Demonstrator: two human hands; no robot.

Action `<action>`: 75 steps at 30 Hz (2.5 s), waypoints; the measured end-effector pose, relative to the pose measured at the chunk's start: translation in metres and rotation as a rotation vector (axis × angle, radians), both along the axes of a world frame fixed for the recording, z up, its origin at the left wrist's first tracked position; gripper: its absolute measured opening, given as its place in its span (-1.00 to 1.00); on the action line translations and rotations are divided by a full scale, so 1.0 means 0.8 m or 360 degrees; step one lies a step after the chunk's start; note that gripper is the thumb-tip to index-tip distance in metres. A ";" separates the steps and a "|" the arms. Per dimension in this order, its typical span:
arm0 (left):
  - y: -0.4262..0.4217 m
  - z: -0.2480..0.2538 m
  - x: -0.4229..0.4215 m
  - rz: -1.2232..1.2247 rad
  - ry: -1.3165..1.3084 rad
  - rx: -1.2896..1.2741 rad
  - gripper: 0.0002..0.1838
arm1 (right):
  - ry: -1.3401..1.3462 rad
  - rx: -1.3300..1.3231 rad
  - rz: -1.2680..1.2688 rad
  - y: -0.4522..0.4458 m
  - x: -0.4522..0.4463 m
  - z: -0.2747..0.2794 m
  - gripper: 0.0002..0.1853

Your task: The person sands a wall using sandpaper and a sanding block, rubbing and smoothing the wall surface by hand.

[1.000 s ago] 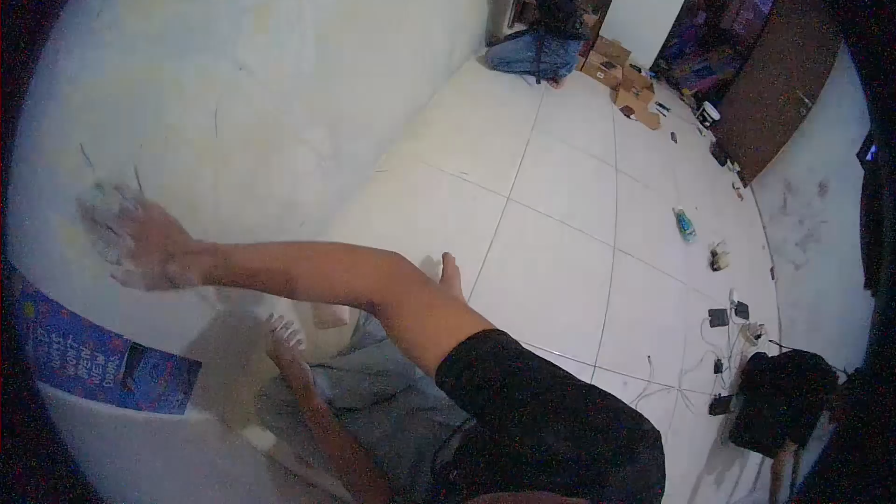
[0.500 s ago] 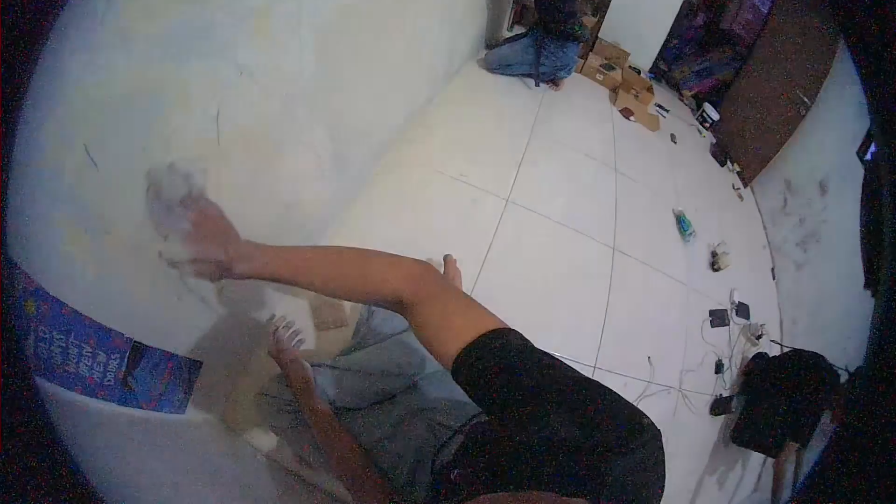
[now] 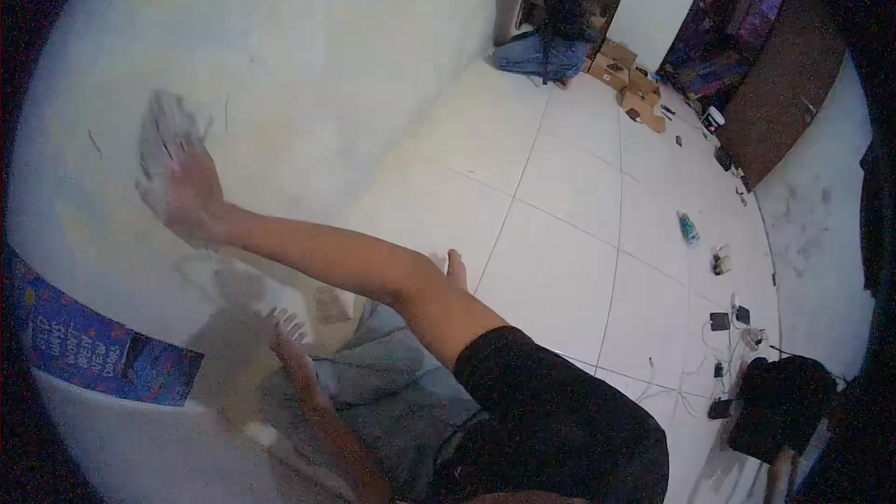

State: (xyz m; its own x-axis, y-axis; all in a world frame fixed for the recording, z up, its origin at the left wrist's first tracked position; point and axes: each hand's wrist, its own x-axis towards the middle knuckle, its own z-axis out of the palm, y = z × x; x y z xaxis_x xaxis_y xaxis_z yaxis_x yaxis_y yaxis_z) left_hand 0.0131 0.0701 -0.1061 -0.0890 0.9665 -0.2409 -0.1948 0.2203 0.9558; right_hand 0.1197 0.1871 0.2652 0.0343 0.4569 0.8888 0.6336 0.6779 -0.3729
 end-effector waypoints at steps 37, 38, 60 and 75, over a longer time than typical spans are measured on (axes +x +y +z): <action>0.000 0.024 0.007 -0.0007 0.0151 -0.0113 -0.51 | 0.0118 0.0158 0.0147 0.021 -0.011 0.027 -0.03; 0.002 0.014 0.007 -0.0008 0.0149 -0.0113 -0.51 | 0.0066 0.0104 0.0018 0.022 -0.012 0.004 0.04; -0.014 -0.003 0.005 -0.0059 0.0154 0.0249 -0.47 | -0.0279 -0.0346 0.0142 0.014 0.032 -0.096 -0.02; 0.014 -0.002 0.002 0.0114 -0.0120 -0.0240 -0.52 | -0.0010 0.0121 0.0131 0.004 -0.022 0.023 -0.08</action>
State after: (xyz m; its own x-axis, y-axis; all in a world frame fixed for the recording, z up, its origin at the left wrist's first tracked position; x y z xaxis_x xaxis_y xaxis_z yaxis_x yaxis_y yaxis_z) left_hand 0.0145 0.0810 -0.1075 -0.1327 0.9107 -0.3913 -0.2852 0.3430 0.8950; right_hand 0.1020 0.1902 0.2833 -0.0065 0.3893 0.9211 0.5770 0.7538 -0.3145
